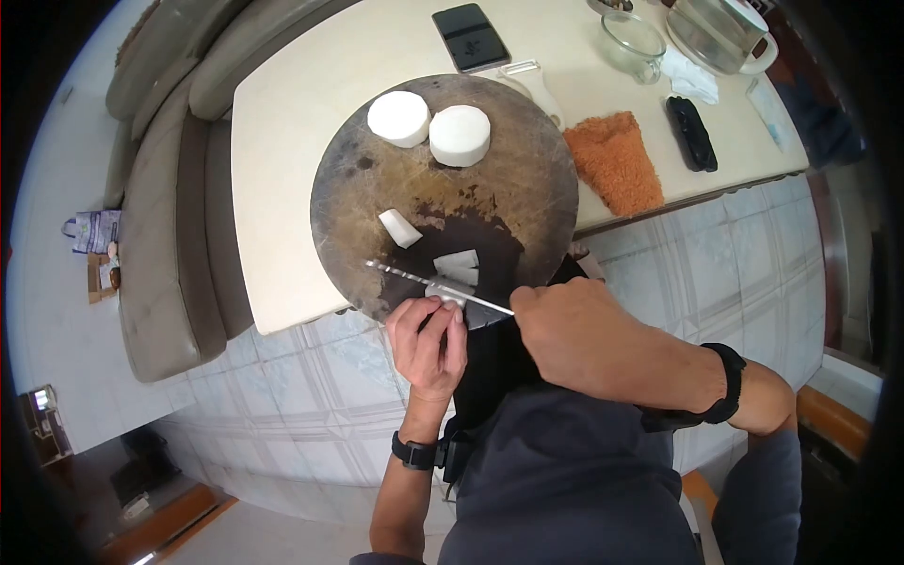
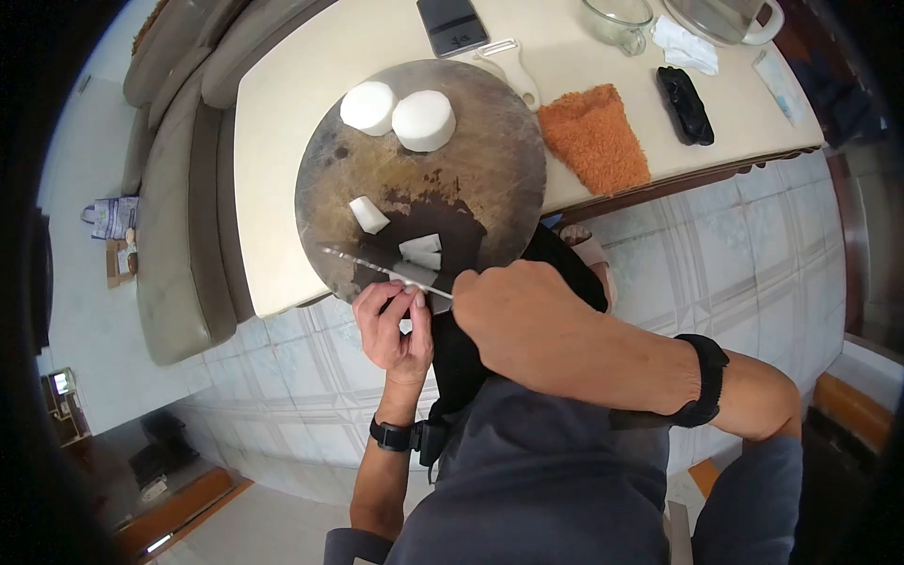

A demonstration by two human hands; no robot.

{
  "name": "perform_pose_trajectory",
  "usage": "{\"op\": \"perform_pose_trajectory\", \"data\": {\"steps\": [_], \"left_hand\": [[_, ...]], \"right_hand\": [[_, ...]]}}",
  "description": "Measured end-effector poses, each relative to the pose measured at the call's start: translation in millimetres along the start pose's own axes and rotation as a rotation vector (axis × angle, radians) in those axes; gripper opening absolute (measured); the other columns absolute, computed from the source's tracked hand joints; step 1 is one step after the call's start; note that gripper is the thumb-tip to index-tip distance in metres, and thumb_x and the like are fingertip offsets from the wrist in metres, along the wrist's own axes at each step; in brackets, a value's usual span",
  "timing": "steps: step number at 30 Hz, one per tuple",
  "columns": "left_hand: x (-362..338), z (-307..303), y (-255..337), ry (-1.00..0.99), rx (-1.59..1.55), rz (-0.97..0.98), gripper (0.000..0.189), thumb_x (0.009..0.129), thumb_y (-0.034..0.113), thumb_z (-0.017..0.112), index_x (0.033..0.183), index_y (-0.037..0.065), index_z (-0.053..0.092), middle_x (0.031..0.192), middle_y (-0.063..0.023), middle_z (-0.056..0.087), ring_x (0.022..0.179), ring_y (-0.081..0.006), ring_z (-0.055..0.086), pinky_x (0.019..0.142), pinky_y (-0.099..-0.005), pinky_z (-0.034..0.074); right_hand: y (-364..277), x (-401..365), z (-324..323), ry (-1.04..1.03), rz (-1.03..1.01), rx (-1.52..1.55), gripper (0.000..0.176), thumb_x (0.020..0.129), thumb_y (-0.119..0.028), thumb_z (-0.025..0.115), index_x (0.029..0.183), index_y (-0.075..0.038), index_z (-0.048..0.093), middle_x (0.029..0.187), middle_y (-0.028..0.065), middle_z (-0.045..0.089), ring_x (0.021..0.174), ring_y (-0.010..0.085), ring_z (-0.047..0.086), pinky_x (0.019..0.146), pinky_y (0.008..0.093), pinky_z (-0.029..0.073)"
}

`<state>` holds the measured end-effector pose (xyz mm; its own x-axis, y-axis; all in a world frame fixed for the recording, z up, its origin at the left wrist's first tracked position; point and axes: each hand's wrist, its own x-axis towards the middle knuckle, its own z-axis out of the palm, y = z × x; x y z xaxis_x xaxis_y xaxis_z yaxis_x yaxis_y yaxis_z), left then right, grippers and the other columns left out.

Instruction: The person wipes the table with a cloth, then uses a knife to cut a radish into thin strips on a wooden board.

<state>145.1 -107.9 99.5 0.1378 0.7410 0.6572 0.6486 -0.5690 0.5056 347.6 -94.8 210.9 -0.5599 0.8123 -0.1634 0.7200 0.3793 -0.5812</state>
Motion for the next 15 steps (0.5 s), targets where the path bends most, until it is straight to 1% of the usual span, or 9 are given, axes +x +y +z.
{"op": "perform_pose_trajectory", "data": {"steps": [2, 6, 9, 10, 13, 15], "left_hand": [[3, 1, 1, 0.02, 0.004, 0.013, 0.019, 0.076, -0.007, 0.073, 0.09, 0.003, 0.065, 0.099, -0.0125, 0.064, 0.09, -0.0296, 0.06, 0.08, -0.038, 0.049], [3, 1, 0, 0.029, 0.007, 0.023, 0.018, 0.074, -0.006, 0.073, 0.088, 0.002, 0.065, 0.096, -0.013, 0.064, 0.088, -0.0307, 0.06, 0.08, -0.0394, 0.049], [-3, -1, -4, 0.025, 0.022, 0.02, 0.019, 0.071, -0.005, 0.075, 0.086, 0.002, 0.066, 0.094, -0.0126, 0.064, 0.087, -0.0316, 0.06, 0.079, -0.0392, 0.049], [-4, -1, -6, 0.015, 0.036, 0.022, 0.02, 0.068, -0.006, 0.076, 0.085, 0.001, 0.067, 0.094, -0.0118, 0.064, 0.087, -0.0318, 0.06, 0.079, -0.0384, 0.049], [-7, 1, -8, 0.037, 0.011, 0.022, 0.02, 0.067, -0.005, 0.076, 0.083, 0.001, 0.066, 0.092, -0.0125, 0.063, 0.086, -0.0327, 0.06, 0.078, -0.0396, 0.049], [-6, -1, -7, 0.019, 0.02, 0.012, 0.019, 0.067, -0.005, 0.076, 0.083, 0.0, 0.066, 0.092, -0.0125, 0.063, 0.085, -0.0326, 0.059, 0.078, -0.0399, 0.049]], "right_hand": [[3, -5, -3, 0.065, 0.041, -0.035, 0.01, 0.071, -0.002, 0.064, 0.077, 0.004, 0.058, 0.072, 0.0217, 0.065, 0.061, 0.034, 0.068, 0.053, 0.0394, 0.053], [-5, -18, -8, 0.065, 0.026, -0.037, 0.011, 0.071, -0.002, 0.064, 0.077, 0.003, 0.056, 0.071, 0.0202, 0.064, 0.059, 0.0325, 0.067, 0.051, 0.0385, 0.052], [-18, -28, -13, -0.002, -0.043, -0.077, 0.012, 0.07, 0.0, 0.064, 0.078, 0.002, 0.055, 0.068, 0.0172, 0.062, 0.055, 0.0286, 0.066, 0.048, 0.0351, 0.051], [-18, -29, -13, -0.003, -0.042, -0.076, 0.012, 0.07, 0.0, 0.064, 0.078, 0.002, 0.055, 0.068, 0.0172, 0.062, 0.055, 0.0286, 0.066, 0.048, 0.0351, 0.051], [-15, -31, -10, -0.038, -0.046, -0.049, 0.014, 0.07, 0.0, 0.065, 0.079, 0.004, 0.055, 0.069, 0.0177, 0.062, 0.056, 0.0286, 0.066, 0.049, 0.0348, 0.052], [-12, -31, -6, 0.009, -0.087, -0.035, 0.02, 0.068, 0.001, 0.065, 0.079, 0.002, 0.049, 0.064, 0.0122, 0.052, 0.049, 0.0254, 0.056, 0.043, 0.0349, 0.043]]}}
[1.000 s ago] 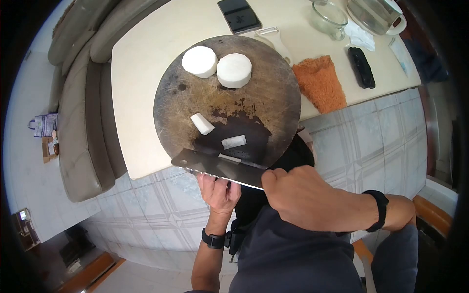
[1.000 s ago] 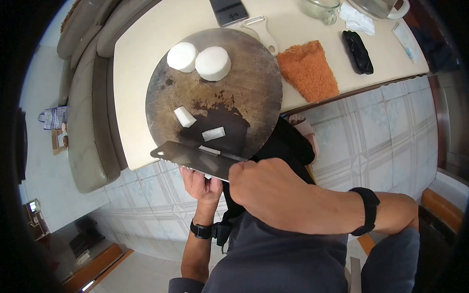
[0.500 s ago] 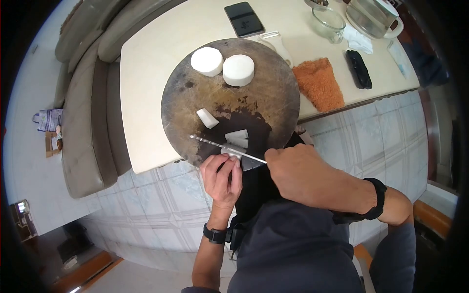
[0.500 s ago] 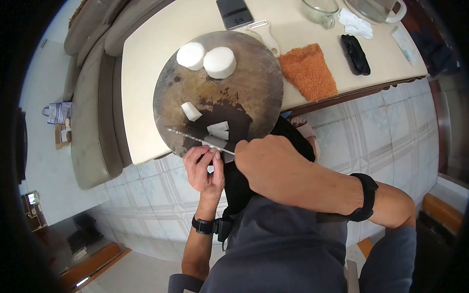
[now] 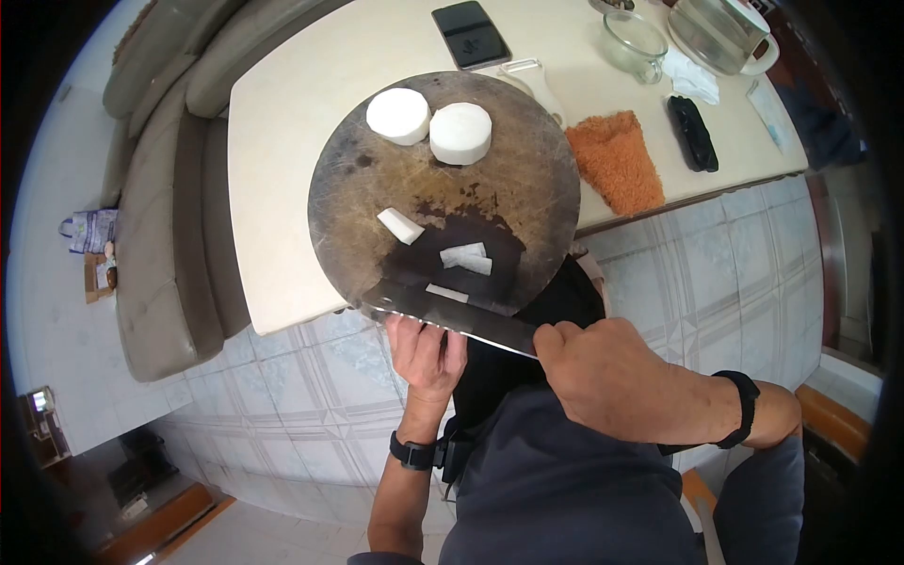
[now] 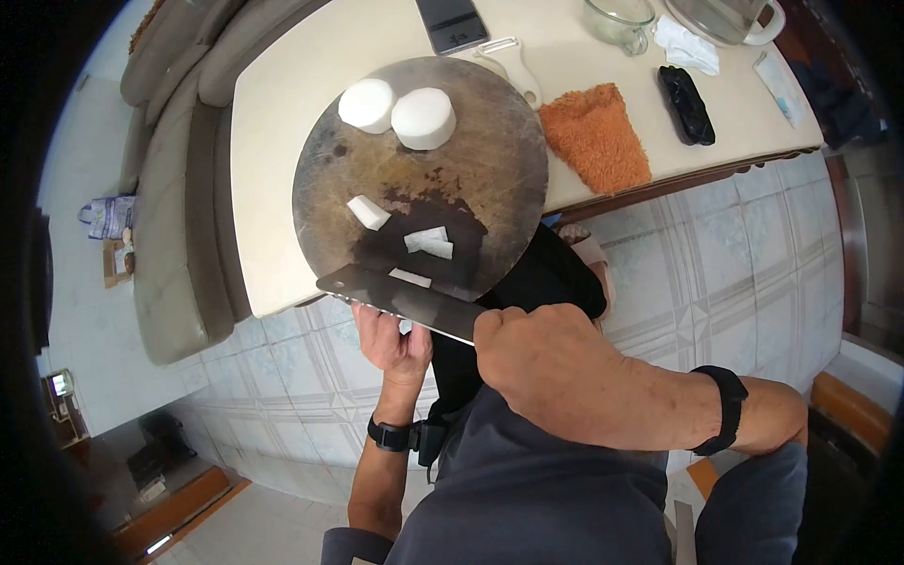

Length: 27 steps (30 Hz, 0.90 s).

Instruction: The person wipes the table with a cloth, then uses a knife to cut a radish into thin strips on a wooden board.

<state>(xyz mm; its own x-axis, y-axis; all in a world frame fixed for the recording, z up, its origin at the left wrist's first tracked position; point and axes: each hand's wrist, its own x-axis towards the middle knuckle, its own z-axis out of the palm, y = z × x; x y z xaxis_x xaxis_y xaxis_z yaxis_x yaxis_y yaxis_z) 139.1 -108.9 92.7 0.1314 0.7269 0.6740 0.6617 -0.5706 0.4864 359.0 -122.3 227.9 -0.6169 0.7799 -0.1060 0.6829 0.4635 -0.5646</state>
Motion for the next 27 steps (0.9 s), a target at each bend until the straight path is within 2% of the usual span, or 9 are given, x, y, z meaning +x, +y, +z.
{"op": "perform_pose_trajectory", "data": {"steps": [7, 11, 16, 20, 22, 24, 27], "left_hand": [[-3, -3, -1, -0.048, 0.046, -0.022, 0.017, 0.066, -0.005, 0.076, 0.079, 0.001, 0.067, 0.092, -0.012, 0.063, 0.085, -0.0317, 0.059, 0.077, -0.0395, 0.049], [1, -2, 1, -0.037, 0.03, -0.012, 0.019, 0.066, -0.004, 0.076, 0.08, 0.002, 0.066, 0.094, -0.0117, 0.063, 0.087, -0.0318, 0.06, 0.079, -0.0399, 0.049], [3, -2, 1, -0.025, 0.018, 0.011, 0.024, 0.068, -0.005, 0.077, 0.089, 0.003, 0.067, 0.097, -0.0108, 0.063, 0.089, -0.0317, 0.06, 0.081, -0.04, 0.049], [7, 0, 6, -0.023, -0.027, -0.019, 0.02, 0.071, -0.006, 0.073, 0.088, 0.002, 0.065, 0.098, -0.0128, 0.063, 0.092, -0.0338, 0.059, 0.082, -0.041, 0.048], [7, 2, 6, 0.001, -0.049, -0.017, 0.02, 0.073, -0.007, 0.073, 0.089, 0.002, 0.065, 0.096, -0.0118, 0.064, 0.091, -0.0317, 0.059, 0.081, -0.0396, 0.048], [7, 3, 6, 0.013, -0.041, -0.012, 0.02, 0.074, -0.007, 0.073, 0.089, 0.002, 0.066, 0.096, -0.0113, 0.064, 0.091, -0.0309, 0.06, 0.081, -0.0391, 0.049], [9, 3, 9, 0.022, -0.028, -0.007, 0.02, 0.075, -0.007, 0.074, 0.09, 0.003, 0.066, 0.096, -0.0105, 0.064, 0.09, -0.0294, 0.06, 0.081, -0.038, 0.049]], "right_hand": [[4, 13, 0, -0.017, -0.031, 0.036, 0.016, 0.066, 0.002, 0.063, 0.075, 0.002, 0.049, 0.061, 0.0115, 0.05, 0.048, 0.0256, 0.055, 0.042, 0.0345, 0.042], [8, 27, 8, 0.021, -0.07, 0.074, 0.012, 0.066, 0.002, 0.062, 0.073, 0.004, 0.052, 0.063, 0.0157, 0.055, 0.05, 0.029, 0.059, 0.044, 0.0366, 0.046], [6, 42, 12, 0.119, -0.105, 0.109, 0.011, 0.067, 0.002, 0.062, 0.075, 0.005, 0.055, 0.066, 0.0201, 0.061, 0.056, 0.0329, 0.065, 0.047, 0.0393, 0.049], [9, 45, 16, 0.1, -0.046, 0.068, 0.01, 0.071, 0.0, 0.062, 0.078, 0.004, 0.055, 0.063, 0.02, 0.061, 0.06, 0.0354, 0.066, 0.051, 0.0417, 0.051], [11, 39, 14, 0.075, -0.01, 0.061, 0.01, 0.073, -0.001, 0.061, 0.079, 0.004, 0.055, 0.062, 0.02, 0.061, 0.061, 0.0361, 0.067, 0.053, 0.0422, 0.051], [13, 31, 11, 0.075, 0.113, 0.027, 0.007, 0.073, -0.002, 0.062, 0.077, 0.003, 0.059, 0.068, 0.0196, 0.064, 0.063, 0.0348, 0.068, 0.055, 0.0397, 0.053], [16, 23, 7, 0.092, 0.137, -0.013, 0.008, 0.072, -0.002, 0.062, 0.077, 0.003, 0.058, 0.069, 0.0218, 0.064, 0.061, 0.0344, 0.067, 0.053, 0.0396, 0.052]]}}
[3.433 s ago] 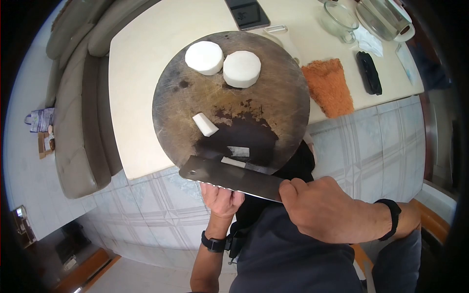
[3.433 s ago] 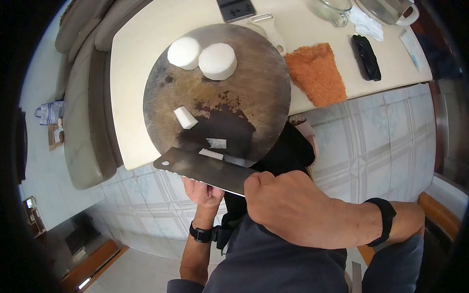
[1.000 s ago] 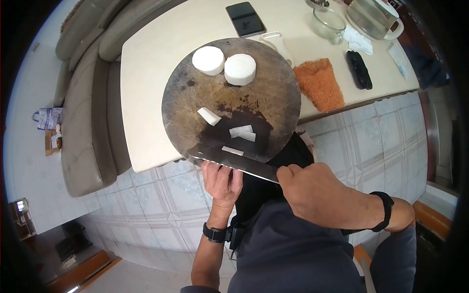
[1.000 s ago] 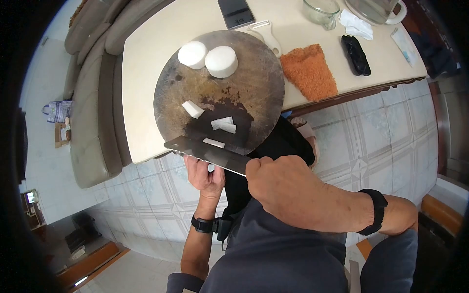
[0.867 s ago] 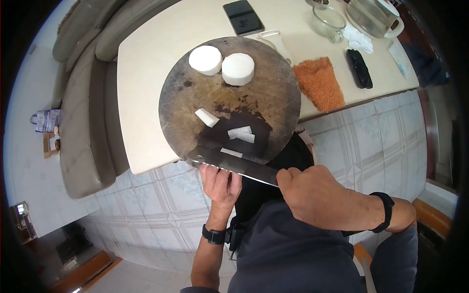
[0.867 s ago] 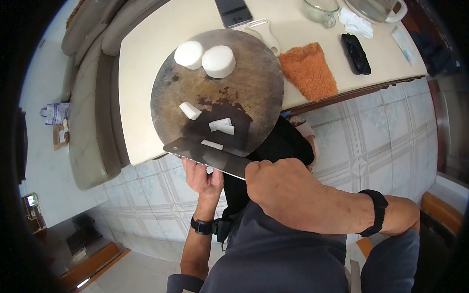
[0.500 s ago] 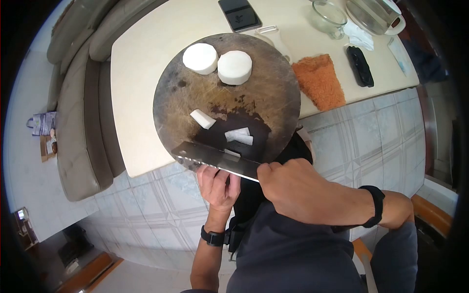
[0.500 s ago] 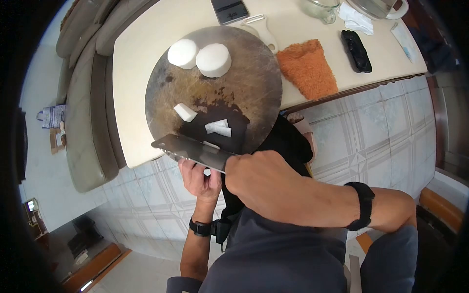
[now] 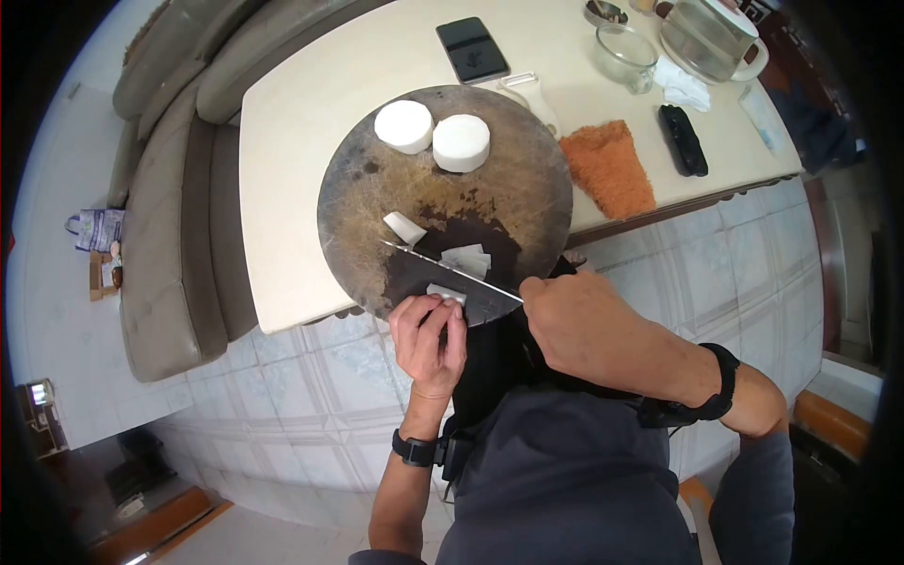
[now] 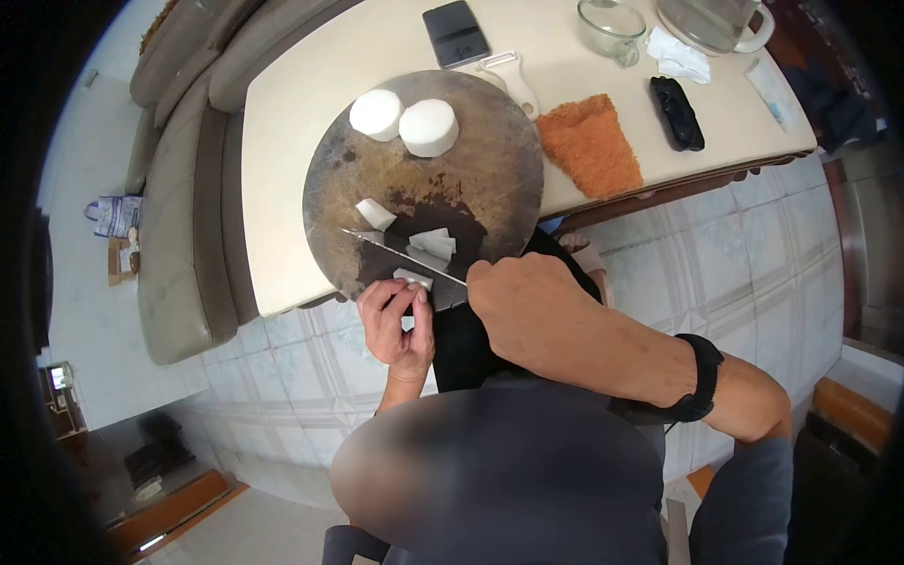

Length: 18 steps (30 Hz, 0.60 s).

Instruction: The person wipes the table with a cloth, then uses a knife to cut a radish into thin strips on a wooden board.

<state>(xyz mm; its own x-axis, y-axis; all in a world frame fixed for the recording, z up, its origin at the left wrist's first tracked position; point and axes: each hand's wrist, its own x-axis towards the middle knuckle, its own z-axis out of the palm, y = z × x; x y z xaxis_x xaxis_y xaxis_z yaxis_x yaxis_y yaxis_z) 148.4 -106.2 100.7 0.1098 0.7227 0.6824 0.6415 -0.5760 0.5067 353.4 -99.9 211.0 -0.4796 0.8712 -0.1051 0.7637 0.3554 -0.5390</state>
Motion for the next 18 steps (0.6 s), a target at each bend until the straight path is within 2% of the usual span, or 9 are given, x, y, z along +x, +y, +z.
{"op": "perform_pose_trajectory", "data": {"steps": [9, 18], "left_hand": [[-13, -3, -11, -0.019, 0.03, 0.006, 0.023, 0.069, -0.004, 0.077, 0.088, 0.001, 0.065, 0.094, -0.0131, 0.063, 0.088, -0.0333, 0.06, 0.081, -0.0406, 0.049], [-6, -5, -6, -0.039, 0.029, -0.036, 0.019, 0.068, -0.004, 0.074, 0.085, 0.0, 0.068, 0.092, -0.013, 0.064, 0.085, -0.0343, 0.06, 0.081, -0.0432, 0.048]], "right_hand": [[-19, -22, -14, -0.118, -0.092, -0.015, 0.011, 0.072, -0.001, 0.063, 0.078, 0.003, 0.055, 0.067, 0.0171, 0.062, 0.058, 0.0304, 0.067, 0.051, 0.0365, 0.052], [-17, -17, -15, -0.178, -0.113, 0.02, 0.013, 0.07, 0.0, 0.065, 0.077, 0.006, 0.056, 0.067, 0.0186, 0.061, 0.059, 0.0296, 0.067, 0.051, 0.0356, 0.053]]}}
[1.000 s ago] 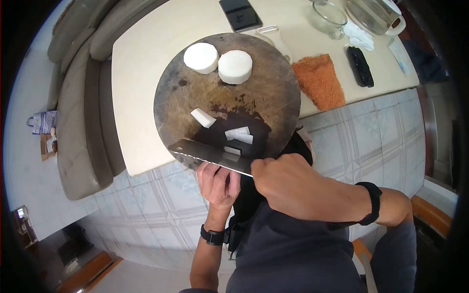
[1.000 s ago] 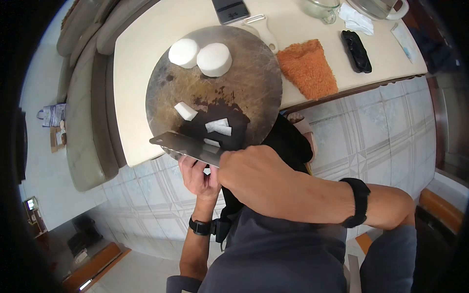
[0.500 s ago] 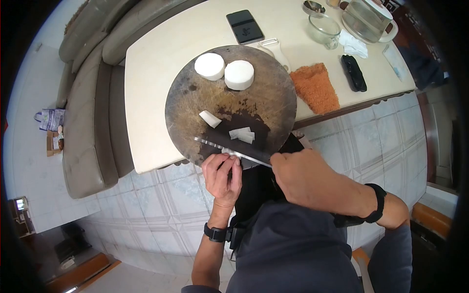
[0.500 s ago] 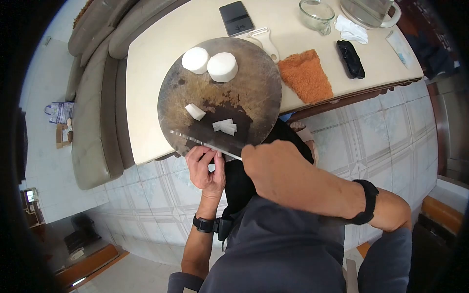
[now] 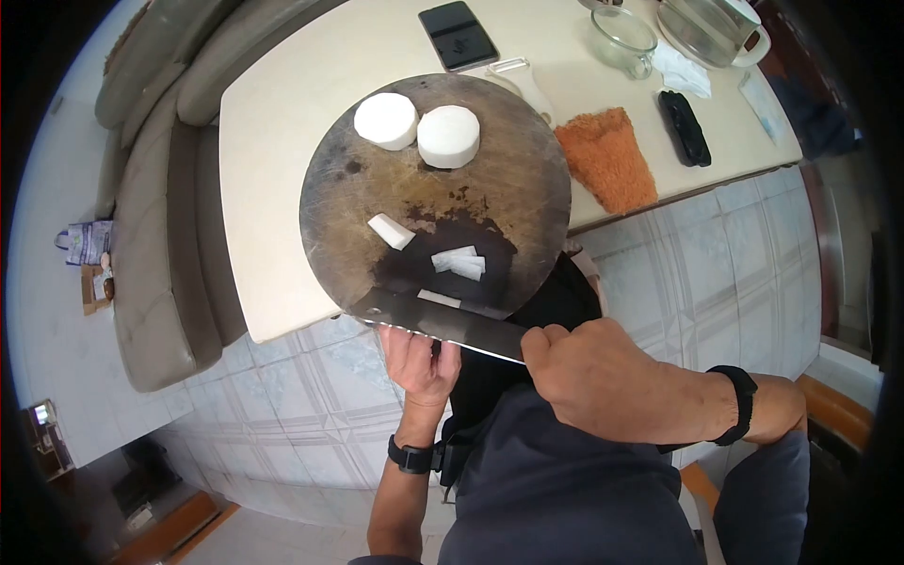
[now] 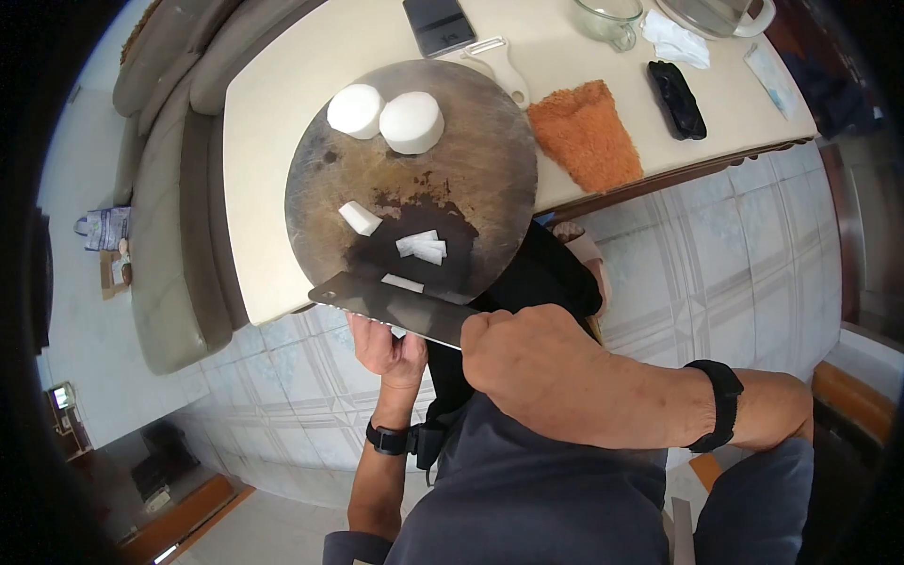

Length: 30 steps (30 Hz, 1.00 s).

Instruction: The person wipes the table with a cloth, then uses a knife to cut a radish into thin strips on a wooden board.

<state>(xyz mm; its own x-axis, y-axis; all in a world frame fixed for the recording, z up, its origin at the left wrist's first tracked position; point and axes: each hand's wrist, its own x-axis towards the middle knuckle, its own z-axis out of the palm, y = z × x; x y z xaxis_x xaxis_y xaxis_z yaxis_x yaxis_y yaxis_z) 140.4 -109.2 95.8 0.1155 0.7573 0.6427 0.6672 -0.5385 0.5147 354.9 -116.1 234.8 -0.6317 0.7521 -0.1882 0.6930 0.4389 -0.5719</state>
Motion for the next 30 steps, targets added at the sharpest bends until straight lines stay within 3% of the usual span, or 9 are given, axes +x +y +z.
{"op": "perform_pose_trajectory", "data": {"steps": [3, 10, 13, 25, 27, 30], "left_hand": [[-2, 0, -2, 0.012, 0.001, 0.029, 0.019, 0.067, -0.004, 0.074, 0.085, 0.0, 0.068, 0.094, -0.0132, 0.064, 0.086, -0.0348, 0.06, 0.082, -0.0431, 0.048], [-2, -3, -2, -0.02, 0.024, 0.023, 0.022, 0.068, -0.004, 0.075, 0.088, 0.001, 0.066, 0.095, -0.0136, 0.063, 0.088, -0.0353, 0.06, 0.082, -0.0428, 0.049], [-3, -2, -3, -0.015, 0.008, 0.024, 0.024, 0.068, -0.005, 0.076, 0.089, 0.002, 0.065, 0.095, -0.0134, 0.063, 0.089, -0.035, 0.06, 0.082, -0.0422, 0.049], [7, -1, 2, 0.013, -0.017, 0.061, 0.023, 0.07, -0.007, 0.075, 0.088, 0.002, 0.066, 0.095, -0.012, 0.064, 0.09, -0.0329, 0.06, 0.08, -0.0408, 0.049], [6, 0, 4, 0.027, -0.02, 0.051, 0.022, 0.07, -0.007, 0.076, 0.089, 0.002, 0.067, 0.096, -0.0112, 0.064, 0.09, -0.0314, 0.06, 0.08, -0.0398, 0.049], [7, 4, 8, 0.058, -0.026, 0.01, 0.017, 0.073, -0.007, 0.074, 0.087, 0.0, 0.068, 0.093, -0.0116, 0.064, 0.089, -0.0294, 0.061, 0.08, -0.0379, 0.049]], "right_hand": [[4, 2, 6, 0.092, -0.078, 0.018, 0.016, 0.065, 0.002, 0.063, 0.076, 0.005, 0.05, 0.062, 0.0148, 0.054, 0.047, 0.0269, 0.057, 0.043, 0.0354, 0.044], [6, 18, 10, 0.16, -0.142, 0.078, 0.016, 0.065, 0.003, 0.063, 0.076, 0.007, 0.053, 0.063, 0.0188, 0.057, 0.05, 0.0306, 0.06, 0.044, 0.0369, 0.046], [8, 30, 17, 0.295, -0.22, 0.122, 0.016, 0.066, 0.002, 0.064, 0.076, 0.008, 0.054, 0.064, 0.0207, 0.06, 0.053, 0.0324, 0.064, 0.046, 0.0381, 0.048], [9, 33, 28, 0.265, -0.12, 0.045, 0.011, 0.07, 0.001, 0.063, 0.078, 0.006, 0.057, 0.064, 0.0229, 0.062, 0.061, 0.0391, 0.066, 0.054, 0.0451, 0.052], [10, 25, 23, 0.166, 0.027, -0.006, 0.009, 0.07, -0.003, 0.065, 0.075, 0.004, 0.065, 0.073, 0.022, 0.067, 0.07, 0.0357, 0.07, 0.058, 0.0416, 0.055], [15, 18, 19, 0.153, 0.088, 0.019, 0.011, 0.071, -0.002, 0.063, 0.079, 0.006, 0.064, 0.073, 0.0244, 0.066, 0.069, 0.0375, 0.07, 0.06, 0.0434, 0.055]]}}
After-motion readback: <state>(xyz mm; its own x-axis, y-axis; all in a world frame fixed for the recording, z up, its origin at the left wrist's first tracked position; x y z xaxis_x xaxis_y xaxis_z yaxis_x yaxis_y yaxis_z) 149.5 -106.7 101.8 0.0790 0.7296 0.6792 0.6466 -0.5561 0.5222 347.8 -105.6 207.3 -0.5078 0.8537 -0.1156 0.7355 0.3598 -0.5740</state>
